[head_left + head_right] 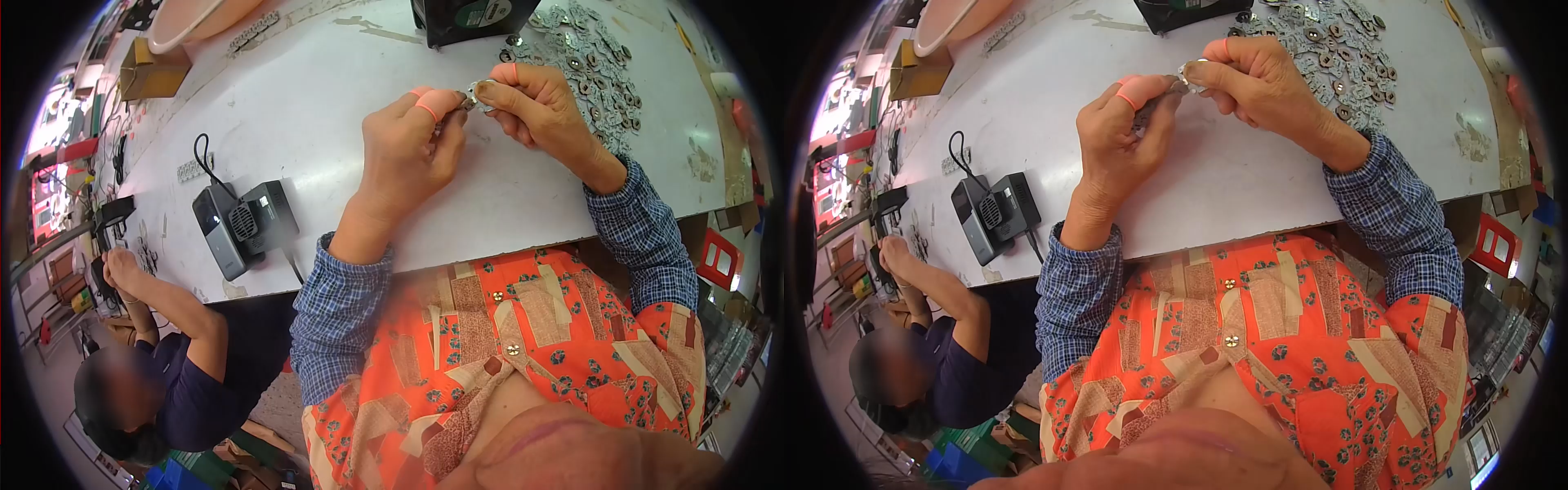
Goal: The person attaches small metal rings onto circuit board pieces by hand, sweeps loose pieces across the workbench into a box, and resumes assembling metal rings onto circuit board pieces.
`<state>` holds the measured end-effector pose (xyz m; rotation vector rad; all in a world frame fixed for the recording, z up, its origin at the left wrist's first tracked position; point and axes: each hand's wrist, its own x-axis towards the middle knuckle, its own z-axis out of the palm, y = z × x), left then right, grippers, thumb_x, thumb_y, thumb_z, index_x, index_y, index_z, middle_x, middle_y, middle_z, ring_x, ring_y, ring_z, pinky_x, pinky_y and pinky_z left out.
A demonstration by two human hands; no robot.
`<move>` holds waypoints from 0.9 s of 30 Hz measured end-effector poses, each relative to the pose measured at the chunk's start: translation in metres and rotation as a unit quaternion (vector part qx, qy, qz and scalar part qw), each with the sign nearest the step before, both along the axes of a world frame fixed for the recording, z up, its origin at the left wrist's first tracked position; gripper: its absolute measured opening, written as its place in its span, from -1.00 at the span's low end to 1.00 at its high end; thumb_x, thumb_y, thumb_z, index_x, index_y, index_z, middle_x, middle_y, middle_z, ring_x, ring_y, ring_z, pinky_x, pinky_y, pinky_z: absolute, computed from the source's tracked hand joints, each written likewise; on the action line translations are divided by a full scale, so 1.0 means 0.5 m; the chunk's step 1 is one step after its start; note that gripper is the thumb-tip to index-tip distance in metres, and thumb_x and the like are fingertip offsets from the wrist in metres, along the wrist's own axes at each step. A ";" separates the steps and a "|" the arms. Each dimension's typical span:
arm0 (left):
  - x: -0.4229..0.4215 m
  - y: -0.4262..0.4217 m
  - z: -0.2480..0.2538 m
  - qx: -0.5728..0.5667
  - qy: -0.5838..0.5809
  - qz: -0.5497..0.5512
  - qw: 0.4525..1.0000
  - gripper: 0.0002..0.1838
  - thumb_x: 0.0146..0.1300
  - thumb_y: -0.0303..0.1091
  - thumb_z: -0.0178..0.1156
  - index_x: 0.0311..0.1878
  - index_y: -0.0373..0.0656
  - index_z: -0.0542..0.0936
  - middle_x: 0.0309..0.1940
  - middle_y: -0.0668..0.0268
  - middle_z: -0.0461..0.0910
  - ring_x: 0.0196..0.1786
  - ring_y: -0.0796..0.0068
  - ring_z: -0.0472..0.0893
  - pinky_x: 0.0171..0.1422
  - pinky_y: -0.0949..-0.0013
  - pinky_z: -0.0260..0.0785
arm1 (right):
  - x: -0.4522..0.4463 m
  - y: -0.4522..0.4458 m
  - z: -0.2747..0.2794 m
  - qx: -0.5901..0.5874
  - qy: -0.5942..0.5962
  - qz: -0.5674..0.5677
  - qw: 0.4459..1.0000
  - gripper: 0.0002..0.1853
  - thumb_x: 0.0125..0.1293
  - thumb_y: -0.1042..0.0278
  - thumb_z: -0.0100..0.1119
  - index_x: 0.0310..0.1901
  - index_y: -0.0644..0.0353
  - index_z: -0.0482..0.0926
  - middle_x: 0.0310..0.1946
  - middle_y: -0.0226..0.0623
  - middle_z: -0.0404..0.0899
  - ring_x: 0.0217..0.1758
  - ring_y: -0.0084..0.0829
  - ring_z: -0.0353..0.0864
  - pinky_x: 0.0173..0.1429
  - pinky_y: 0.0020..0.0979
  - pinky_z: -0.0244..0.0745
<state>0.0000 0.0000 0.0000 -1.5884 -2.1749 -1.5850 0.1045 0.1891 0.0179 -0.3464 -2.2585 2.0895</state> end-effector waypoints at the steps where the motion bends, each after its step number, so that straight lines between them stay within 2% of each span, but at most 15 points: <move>1: 0.000 0.002 0.001 0.009 -0.002 0.001 1.000 -0.80 0.22 -0.62 0.30 -0.08 -0.23 0.65 -0.32 0.18 0.69 -0.44 0.40 0.64 -0.36 0.46 0.48 | -0.001 0.000 -0.001 0.013 0.000 -0.004 1.000 -0.73 0.45 0.14 0.30 -0.34 0.15 0.65 -0.65 -0.57 0.49 -0.61 -0.74 0.42 -0.58 -0.60 0.27; 2: 0.000 0.005 0.000 0.017 -0.003 0.002 1.000 -0.82 0.22 -0.62 0.29 -0.12 -0.22 0.65 -0.35 0.20 0.67 -0.50 0.40 0.61 -0.43 0.44 0.46 | -0.001 0.002 -0.003 0.025 0.000 -0.008 1.000 -0.72 0.46 0.15 0.29 -0.34 0.16 0.64 -0.65 -0.58 0.49 -0.60 -0.76 0.42 -0.57 -0.60 0.26; 4: 0.000 0.014 -0.007 0.049 -0.008 0.033 0.998 -0.79 0.20 -0.64 0.29 -0.11 -0.21 0.66 -0.34 0.20 0.67 -0.48 0.38 0.62 -0.42 0.43 0.46 | -0.002 0.011 -0.017 0.167 0.059 -0.019 0.984 -0.73 0.46 0.20 0.27 -0.32 0.22 0.63 -0.67 -0.45 0.47 -0.62 -0.63 0.42 -0.55 -0.48 0.26; 8: -0.011 0.034 -0.020 0.099 0.032 0.065 0.992 -0.77 0.18 -0.63 0.30 -0.10 -0.17 0.67 -0.32 0.22 0.68 -0.45 0.34 0.63 -0.39 0.38 0.48 | -0.003 0.025 -0.026 0.396 0.167 -0.011 0.903 -0.76 0.45 0.27 0.26 -0.29 0.30 0.60 -0.65 -0.20 0.43 -0.64 -0.32 0.40 -0.49 -0.29 0.27; 11: -0.004 0.026 -0.018 0.014 0.059 0.063 0.996 -0.75 0.19 -0.60 0.31 -0.07 -0.13 0.68 -0.30 0.24 0.68 -0.42 0.31 0.65 -0.36 0.35 0.48 | -0.004 0.025 -0.027 0.392 0.201 -0.008 0.898 -0.77 0.44 0.28 0.27 -0.28 0.29 0.61 -0.61 -0.11 0.42 -0.61 -0.15 0.38 -0.47 -0.24 0.30; 14: -0.003 0.019 -0.006 -0.038 0.043 0.067 0.996 -0.77 0.30 -0.59 0.32 0.00 -0.21 0.70 -0.27 0.19 0.71 -0.33 0.47 0.68 -0.23 0.48 0.51 | -0.006 0.030 -0.027 0.404 0.203 -0.026 0.891 -0.78 0.43 0.29 0.28 -0.29 0.29 0.61 -0.60 -0.11 0.44 -0.60 -0.16 0.39 -0.47 -0.25 0.30; 17: -0.011 0.020 -0.018 0.008 0.013 0.070 0.997 -0.79 0.24 -0.56 0.32 -0.06 -0.19 0.70 -0.35 0.27 0.69 -0.41 0.41 0.67 -0.34 0.42 0.47 | 0.000 0.046 -0.019 0.446 0.190 0.001 0.875 -0.85 0.49 0.41 0.22 -0.17 0.34 0.63 -0.54 -0.33 0.52 -0.55 -0.55 0.43 -0.45 -0.46 0.34; 20: -0.002 0.014 0.002 0.018 -0.188 0.008 0.982 -0.86 0.28 -0.53 0.35 -0.10 -0.29 0.70 -0.39 0.31 0.70 -0.41 0.59 0.63 -0.33 0.49 0.45 | 0.003 0.038 -0.005 0.308 0.166 0.056 0.935 -0.80 0.53 0.35 0.18 -0.22 0.30 0.64 -0.56 -0.46 0.52 -0.54 -0.65 0.41 -0.46 -0.51 0.32; 23: -0.004 -0.002 0.023 -0.038 -0.318 -0.036 0.947 -0.85 0.30 -0.49 0.37 -0.13 -0.35 0.70 -0.39 0.33 0.71 -0.39 0.68 0.58 -0.32 0.56 0.43 | 0.010 0.034 0.016 0.186 0.120 0.099 0.970 -0.74 0.52 0.24 0.20 -0.26 0.25 0.67 -0.63 -0.52 0.43 -0.56 -0.70 0.35 -0.48 -0.51 0.23; 27: -0.003 -0.008 0.040 -0.071 -0.356 -0.086 0.928 -0.83 0.29 -0.47 0.39 -0.12 -0.37 0.70 -0.39 0.31 0.72 -0.38 0.64 0.64 -0.32 0.57 0.45 | 0.013 0.031 0.028 0.166 0.078 0.154 0.971 -0.72 0.53 0.21 0.19 -0.28 0.23 0.66 -0.62 -0.53 0.46 -0.55 -0.71 0.37 -0.48 -0.55 0.24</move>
